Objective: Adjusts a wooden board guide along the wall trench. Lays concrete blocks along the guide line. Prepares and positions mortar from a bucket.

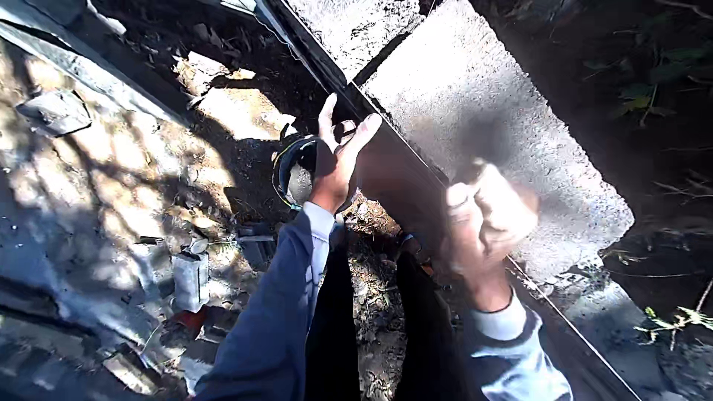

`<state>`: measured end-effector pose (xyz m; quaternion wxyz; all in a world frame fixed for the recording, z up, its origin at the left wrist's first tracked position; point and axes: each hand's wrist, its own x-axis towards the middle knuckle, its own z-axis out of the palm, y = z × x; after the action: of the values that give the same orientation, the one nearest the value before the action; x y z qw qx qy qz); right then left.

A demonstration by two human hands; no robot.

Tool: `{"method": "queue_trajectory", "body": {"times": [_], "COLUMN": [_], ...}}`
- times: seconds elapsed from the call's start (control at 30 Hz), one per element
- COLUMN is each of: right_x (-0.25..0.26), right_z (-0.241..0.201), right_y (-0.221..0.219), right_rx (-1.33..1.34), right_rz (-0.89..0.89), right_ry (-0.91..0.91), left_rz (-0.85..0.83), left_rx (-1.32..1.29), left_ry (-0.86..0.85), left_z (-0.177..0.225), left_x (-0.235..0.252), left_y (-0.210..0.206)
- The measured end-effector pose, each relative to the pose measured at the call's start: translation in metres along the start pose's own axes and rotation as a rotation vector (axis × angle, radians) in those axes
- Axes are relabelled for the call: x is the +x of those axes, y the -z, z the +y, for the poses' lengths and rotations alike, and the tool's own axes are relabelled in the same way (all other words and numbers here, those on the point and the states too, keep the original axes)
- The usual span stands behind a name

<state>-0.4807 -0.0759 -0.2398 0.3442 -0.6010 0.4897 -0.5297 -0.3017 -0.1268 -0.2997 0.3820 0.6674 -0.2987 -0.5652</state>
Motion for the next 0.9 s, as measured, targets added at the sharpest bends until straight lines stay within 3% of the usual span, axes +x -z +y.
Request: {"method": "queue_trajectory", "body": {"times": [0.07, 0.17, 0.2, 0.33, 0.47, 0.57, 0.7, 0.8, 0.9], "right_x": [-0.054, -0.103, -0.118, -0.184, -0.212, -0.198, -0.198, -0.223, -0.264], "right_z": [0.027, 0.1, 0.138, 0.241, 0.281, 0.251, 0.168, 0.098, 0.049], "right_y": [-0.059, -0.15, -0.183, -0.284, -0.314, -0.291, -0.172, -0.069, 0.01], "right_rx": [-0.163, -0.421, -0.474, -0.665, -0.766, -0.622, -0.331, -0.412, -0.543], "right_rz": [-0.144, -0.664, -0.768, -0.8, -0.789, -0.753, -0.728, -0.762, -0.465], "right_ry": [-0.239, -1.001, -1.13, -1.099, -1.083, -1.192, -1.152, -1.194, -1.093], "left_rz": [0.012, 0.142, 0.162, 0.176, 0.118, 0.008, -0.143, -0.294, -0.365], "left_rx": [-0.063, 0.043, 0.122, 0.365, 0.428, 0.48, 0.482, 0.464, 0.29], "left_ry": [0.036, 0.313, 0.373, 0.616, 0.78, 0.752, 0.604, 0.531, 0.618], "left_z": [-0.038, -0.114, -0.139, -0.209, -0.255, -0.264, -0.258, -0.241, -0.215], "left_x": [-0.006, -0.03, -0.039, -0.097, -0.129, -0.137, -0.12, -0.1, -0.087], "left_y": [0.06, 0.149, 0.172, 0.25, 0.299, 0.31, 0.273, 0.212, 0.119]}}
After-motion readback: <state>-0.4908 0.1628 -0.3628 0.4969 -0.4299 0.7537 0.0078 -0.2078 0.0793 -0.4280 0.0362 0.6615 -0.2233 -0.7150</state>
